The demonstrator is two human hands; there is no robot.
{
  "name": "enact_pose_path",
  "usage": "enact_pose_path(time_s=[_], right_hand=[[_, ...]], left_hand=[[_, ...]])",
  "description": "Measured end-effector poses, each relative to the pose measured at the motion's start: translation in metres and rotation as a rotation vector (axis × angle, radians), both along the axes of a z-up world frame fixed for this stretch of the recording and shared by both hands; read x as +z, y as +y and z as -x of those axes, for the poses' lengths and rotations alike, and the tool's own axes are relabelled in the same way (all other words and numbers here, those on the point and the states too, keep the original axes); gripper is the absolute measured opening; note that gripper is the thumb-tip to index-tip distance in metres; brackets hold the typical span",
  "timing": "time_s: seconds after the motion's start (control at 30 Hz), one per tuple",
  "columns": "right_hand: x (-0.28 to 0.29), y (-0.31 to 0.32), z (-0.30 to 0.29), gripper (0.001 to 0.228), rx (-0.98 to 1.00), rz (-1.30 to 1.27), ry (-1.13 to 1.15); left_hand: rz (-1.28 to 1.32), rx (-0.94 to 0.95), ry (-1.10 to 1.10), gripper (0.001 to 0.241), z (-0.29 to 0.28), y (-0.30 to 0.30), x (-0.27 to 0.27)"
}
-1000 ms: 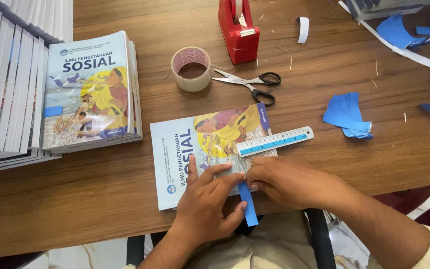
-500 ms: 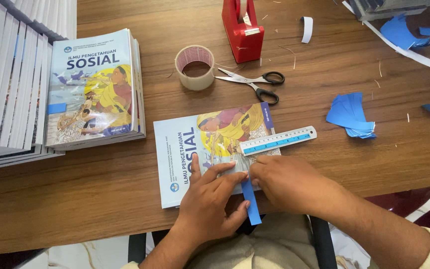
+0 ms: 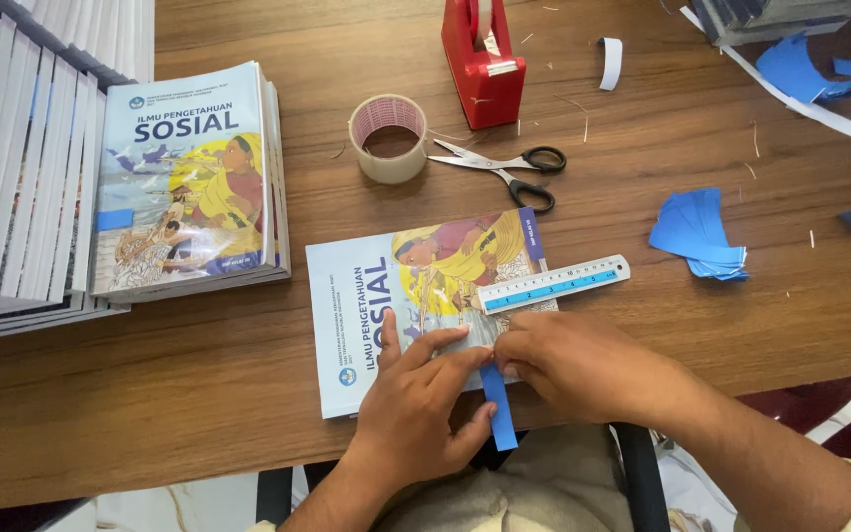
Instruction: Labeling the spines and covers of social science textbooks using colored paper strips and clear tape.
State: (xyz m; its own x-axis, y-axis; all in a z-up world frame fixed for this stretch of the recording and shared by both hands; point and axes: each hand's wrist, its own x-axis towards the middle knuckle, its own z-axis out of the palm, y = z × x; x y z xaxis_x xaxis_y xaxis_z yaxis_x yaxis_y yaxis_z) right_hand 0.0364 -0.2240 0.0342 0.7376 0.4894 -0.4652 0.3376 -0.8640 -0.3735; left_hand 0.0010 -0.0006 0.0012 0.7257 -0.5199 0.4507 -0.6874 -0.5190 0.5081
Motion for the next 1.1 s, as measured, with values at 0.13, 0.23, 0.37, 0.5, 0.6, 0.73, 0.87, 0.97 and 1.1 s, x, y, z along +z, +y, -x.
enact_pose_path(time_s=[0.13, 0.23, 0.37, 0.5, 0.6, 0.73, 0.87, 0.97, 1.1], right_hand=[[0.003, 0.003, 0.001, 0.014, -0.023, 0.028, 0.021], [0.002, 0.003, 0.002, 0.012, 0.004, 0.012, -0.009], [0.003, 0.003, 0.003, 0.015, -0.035, -0.019, -0.005], [0.004, 0.002, 0.003, 0.014, -0.031, -0.026, 0.0], [-0.004, 0.0, 0.002, 0.013, -0.001, -0.107, -0.006], [0.003, 0.0, 0.002, 0.016, -0.047, -0.081, 0.046], [-0.001, -0.004, 0.002, 0.015, -0.018, -0.164, 0.014], [-0.012, -0.008, 0.002, 0.014, 0.002, -0.206, -0.018], [-0.007, -0.006, 0.002, 0.016, -0.01, -0.186, 0.006]], left_hand=[[-0.004, -0.004, -0.011, 0.042, 0.0, 0.001, 0.0], [0.027, -0.02, 0.017, 0.041, -0.002, 0.0, 0.001], [0.006, -0.011, -0.001, 0.039, -0.002, 0.0, -0.001], [0.0, -0.014, 0.003, 0.037, -0.002, 0.0, -0.001], [-0.001, -0.01, -0.011, 0.039, -0.003, 0.0, -0.001], [-0.001, -0.001, -0.004, 0.035, -0.003, 0.0, -0.004], [0.02, -0.008, -0.001, 0.033, -0.003, 0.0, -0.002], [0.018, -0.008, 0.002, 0.032, -0.004, -0.001, -0.001], [0.026, 0.003, 0.01, 0.031, -0.004, -0.002, 0.0]])
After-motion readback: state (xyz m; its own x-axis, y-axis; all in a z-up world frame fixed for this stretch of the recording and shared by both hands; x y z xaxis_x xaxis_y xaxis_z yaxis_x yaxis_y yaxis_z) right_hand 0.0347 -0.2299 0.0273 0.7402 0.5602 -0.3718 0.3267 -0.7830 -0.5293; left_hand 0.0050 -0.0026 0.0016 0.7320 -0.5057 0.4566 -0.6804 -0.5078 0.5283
